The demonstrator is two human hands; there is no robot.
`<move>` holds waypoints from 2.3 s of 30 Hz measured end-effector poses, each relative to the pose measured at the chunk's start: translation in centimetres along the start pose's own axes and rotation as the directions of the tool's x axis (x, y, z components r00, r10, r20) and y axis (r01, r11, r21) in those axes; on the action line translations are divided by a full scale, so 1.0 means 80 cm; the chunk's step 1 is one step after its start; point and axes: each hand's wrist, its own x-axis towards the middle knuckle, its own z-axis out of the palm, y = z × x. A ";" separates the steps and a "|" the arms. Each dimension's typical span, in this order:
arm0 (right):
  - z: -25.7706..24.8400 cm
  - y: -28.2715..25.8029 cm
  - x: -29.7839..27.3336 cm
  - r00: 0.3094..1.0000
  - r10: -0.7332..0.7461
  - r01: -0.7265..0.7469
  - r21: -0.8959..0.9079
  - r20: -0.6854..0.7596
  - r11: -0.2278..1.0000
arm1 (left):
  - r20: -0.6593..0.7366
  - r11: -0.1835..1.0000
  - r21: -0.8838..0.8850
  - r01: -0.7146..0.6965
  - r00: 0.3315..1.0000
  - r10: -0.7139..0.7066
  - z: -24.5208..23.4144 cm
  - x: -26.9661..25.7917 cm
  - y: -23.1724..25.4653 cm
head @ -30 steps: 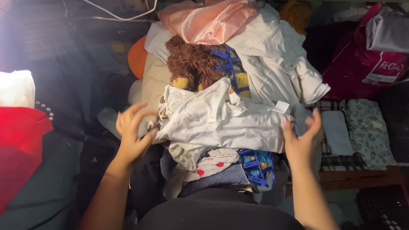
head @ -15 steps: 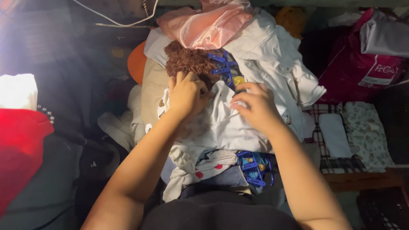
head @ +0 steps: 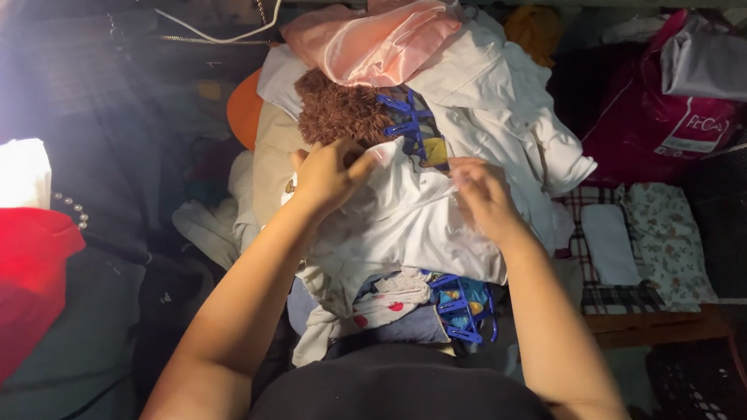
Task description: Folding various pieces of clothing and organizing them into piles.
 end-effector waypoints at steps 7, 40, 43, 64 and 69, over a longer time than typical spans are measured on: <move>0.008 -0.077 -0.001 0.991 -0.128 0.100 -0.395 -0.045 0.913 | 0.159 0.990 0.024 0.139 0.977 -0.141 -0.003 0.002 0.003; 0.133 -0.151 -0.095 0.952 -0.049 0.282 -0.804 0.302 0.524 | 0.451 0.085 -0.848 0.524 0.796 -0.403 0.001 -0.158 -0.190; 0.134 -0.146 -0.098 0.956 -0.043 0.266 -0.797 0.290 0.542 | 0.513 0.018 -0.830 0.557 0.777 -0.365 0.005 -0.153 -0.183; 0.107 -0.168 -0.091 0.964 -0.112 0.256 -0.730 0.240 0.634 | 0.338 0.102 -0.940 0.324 0.923 0.182 -0.075 -0.066 0.079; 0.103 -0.132 -0.110 0.991 0.080 -0.035 -0.376 0.105 0.926 | 0.526 0.447 -0.833 0.325 0.715 0.460 0.040 -0.031 0.172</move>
